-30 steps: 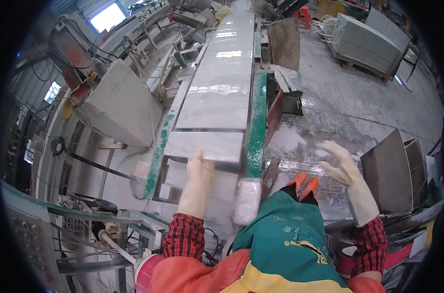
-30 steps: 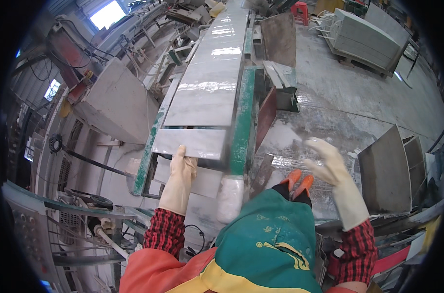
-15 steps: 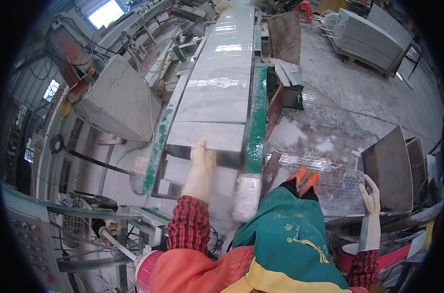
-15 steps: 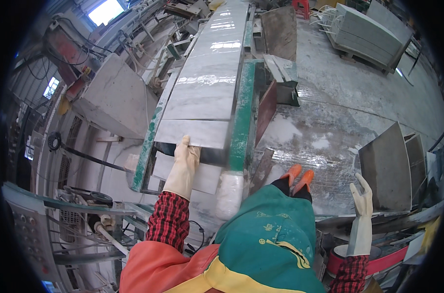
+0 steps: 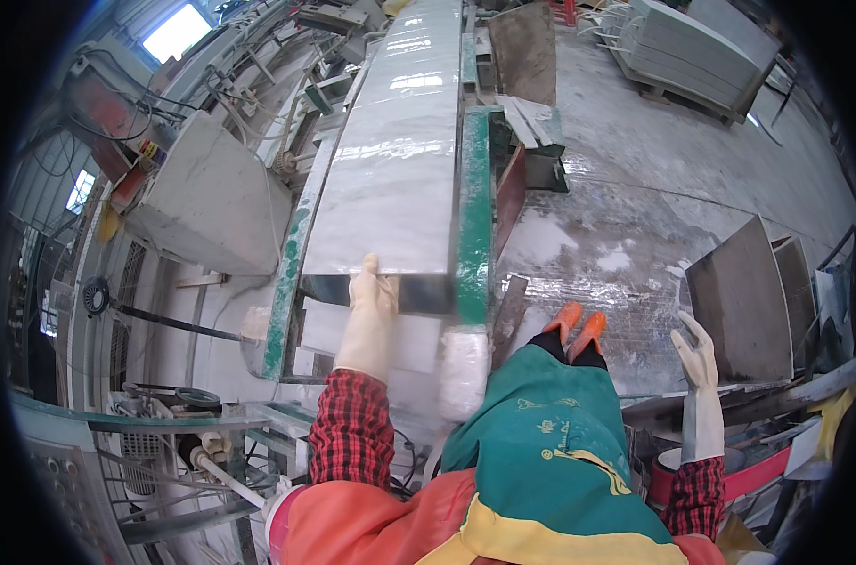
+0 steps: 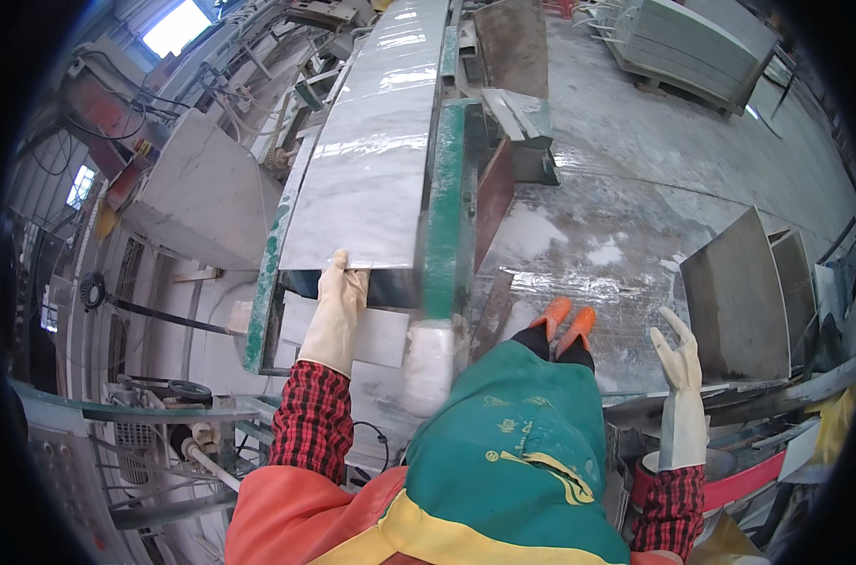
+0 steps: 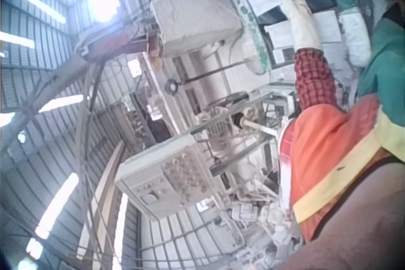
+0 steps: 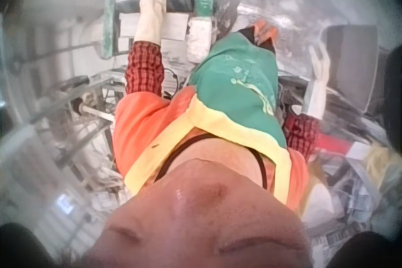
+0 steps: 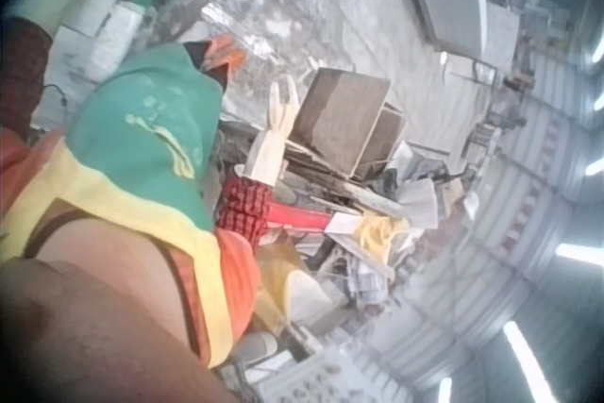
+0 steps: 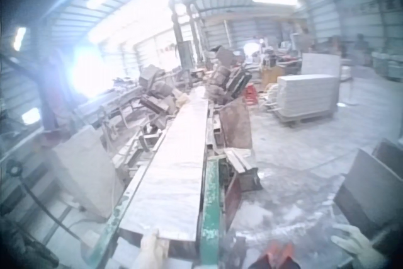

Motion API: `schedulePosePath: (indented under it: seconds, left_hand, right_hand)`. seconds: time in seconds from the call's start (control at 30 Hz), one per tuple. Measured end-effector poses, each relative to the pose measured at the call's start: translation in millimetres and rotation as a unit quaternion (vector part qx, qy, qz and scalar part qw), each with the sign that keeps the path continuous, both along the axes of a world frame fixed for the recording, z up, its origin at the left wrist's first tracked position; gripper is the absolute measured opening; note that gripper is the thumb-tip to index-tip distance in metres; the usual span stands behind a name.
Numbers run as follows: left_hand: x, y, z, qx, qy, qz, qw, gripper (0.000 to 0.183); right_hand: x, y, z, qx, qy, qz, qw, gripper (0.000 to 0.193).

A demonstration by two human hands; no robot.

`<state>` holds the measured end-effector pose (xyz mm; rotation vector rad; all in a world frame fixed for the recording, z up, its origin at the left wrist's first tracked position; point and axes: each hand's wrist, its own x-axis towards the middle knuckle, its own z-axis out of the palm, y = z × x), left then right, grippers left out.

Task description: The person repeatedly picks up rectangular white panels from a conveyor belt and places them into a nearby bin. The person handles the panels one at a time, moving them from the belt to the bin throughout the clip.

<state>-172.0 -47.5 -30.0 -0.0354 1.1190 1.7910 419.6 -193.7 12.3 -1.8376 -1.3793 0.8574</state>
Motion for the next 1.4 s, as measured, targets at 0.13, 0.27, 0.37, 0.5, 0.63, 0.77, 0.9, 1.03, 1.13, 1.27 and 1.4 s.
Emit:
schedulePosePath:
  seconds: [0.13,0.27,0.37,0.5,0.63,0.77,0.9,1.03,1.13,1.27,1.4]
  left_hand:
    - [7,2,11,-0.004,-0.001,0.015,1.000,0.031]
    - [4,5,5,0.015,0.004,0.021,1.000,0.034]
    - [4,7,8,-0.012,0.008,0.016,1.000,0.035]
    - [10,4,16,0.007,0.009,0.008,1.000,0.038]
    - [8,5,12,0.026,-0.001,0.008,1.000,0.039]
    - [17,5,23,0.021,0.022,0.014,0.999,0.037]
    - [8,7,20,0.013,0.027,-0.024,0.999,0.036]
    - [9,1,39,-0.101,0.147,-0.095,0.979,0.037]
    - [-14,-10,40,-0.159,0.236,-0.210,0.936,0.040]
    - [-25,-7,42,-0.222,0.243,-0.261,0.907,0.041]
    - [-38,-13,79,-0.317,0.388,-0.407,0.764,0.051]
  right_hand:
    - [-2,-3,-4,-0.004,-0.006,0.003,1.000,0.049]
    - [-1,-3,-9,-0.006,0.006,0.003,1.000,0.049]
    - [-5,-2,-4,-0.008,0.001,0.004,1.000,0.049]
    - [-7,-2,-1,-0.009,-0.001,0.002,1.000,0.049]
    - [-4,-3,-6,-0.006,0.013,0.007,1.000,0.050]
    - [-6,-5,-5,-0.017,0.007,0.006,1.000,0.051]
    - [-8,0,-2,-0.019,-0.006,0.019,1.000,0.051]
    - [-12,-2,3,-0.016,-0.004,0.019,1.000,0.051]
    - [-6,-6,-3,-0.022,0.000,0.013,1.000,0.051]
    - [2,-16,-6,-0.043,-0.011,-0.004,0.999,0.051]
    - [32,-41,-5,-0.010,-0.044,-0.048,0.998,0.047]
